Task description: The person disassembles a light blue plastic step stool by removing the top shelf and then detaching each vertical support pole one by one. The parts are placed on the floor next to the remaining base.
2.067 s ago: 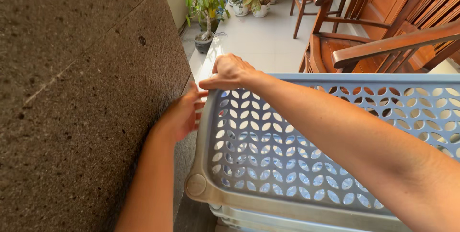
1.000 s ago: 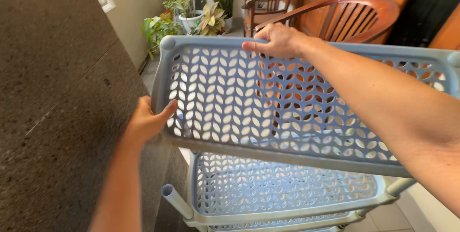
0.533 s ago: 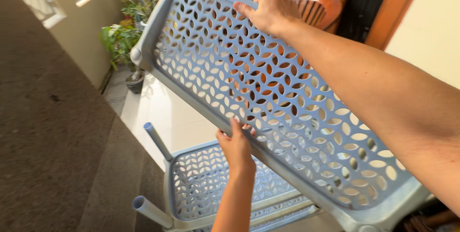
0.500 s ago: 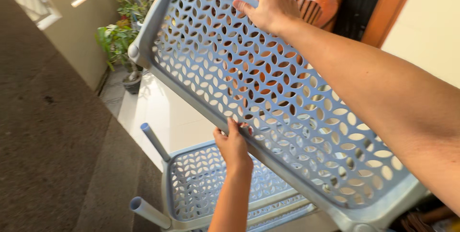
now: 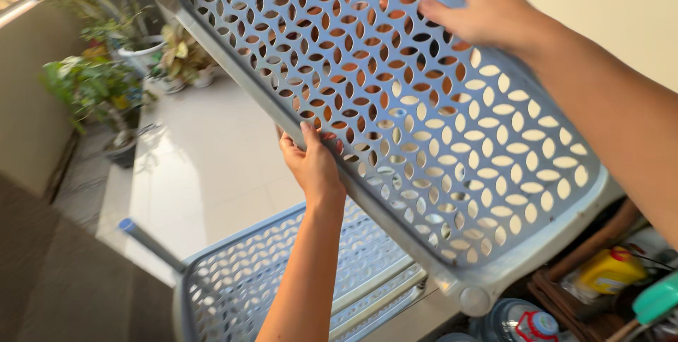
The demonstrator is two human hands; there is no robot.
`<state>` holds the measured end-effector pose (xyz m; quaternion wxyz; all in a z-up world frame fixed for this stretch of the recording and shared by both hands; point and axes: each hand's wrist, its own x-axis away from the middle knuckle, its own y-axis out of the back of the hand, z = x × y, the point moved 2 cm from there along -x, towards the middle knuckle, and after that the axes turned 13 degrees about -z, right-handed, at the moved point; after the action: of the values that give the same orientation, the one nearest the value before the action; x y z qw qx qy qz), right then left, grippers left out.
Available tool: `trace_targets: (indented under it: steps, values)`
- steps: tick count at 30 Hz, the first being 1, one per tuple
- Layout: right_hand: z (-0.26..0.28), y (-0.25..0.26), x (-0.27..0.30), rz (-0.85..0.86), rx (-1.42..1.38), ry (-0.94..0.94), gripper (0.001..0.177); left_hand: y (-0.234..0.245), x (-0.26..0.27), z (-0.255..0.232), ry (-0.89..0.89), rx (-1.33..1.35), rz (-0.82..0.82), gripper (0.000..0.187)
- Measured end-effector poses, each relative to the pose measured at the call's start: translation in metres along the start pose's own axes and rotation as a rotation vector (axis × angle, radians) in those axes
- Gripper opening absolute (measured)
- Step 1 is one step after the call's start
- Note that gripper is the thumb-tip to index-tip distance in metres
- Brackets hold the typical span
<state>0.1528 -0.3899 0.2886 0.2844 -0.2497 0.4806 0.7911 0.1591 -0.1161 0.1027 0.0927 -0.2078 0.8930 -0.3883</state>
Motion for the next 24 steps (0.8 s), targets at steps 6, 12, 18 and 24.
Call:
trace_targets:
  steps: [6, 12, 18, 24]
  values:
    - [-0.099, 0.101, 0.031, -0.197, 0.086, -0.028, 0.046, -0.093, 0.034, 0.063, 0.11, 0.076, 0.059, 0.026]
    - [-0.186, 0.16, 0.046, -0.395, 0.22, -0.031, 0.038, -0.159, 0.086, 0.167, 0.136, -0.047, 0.22, 0.05]
    - [-0.269, 0.186, 0.076, -0.451, 0.491, 0.191, 0.029, -0.187, 0.144, 0.268, 0.307, -0.372, 0.344, 0.092]
    - [-0.361, 0.154, 0.12, -0.362, 0.564, -0.167, 0.04, -0.143, 0.195, 0.374, 0.492, -0.597, 0.387, 0.099]
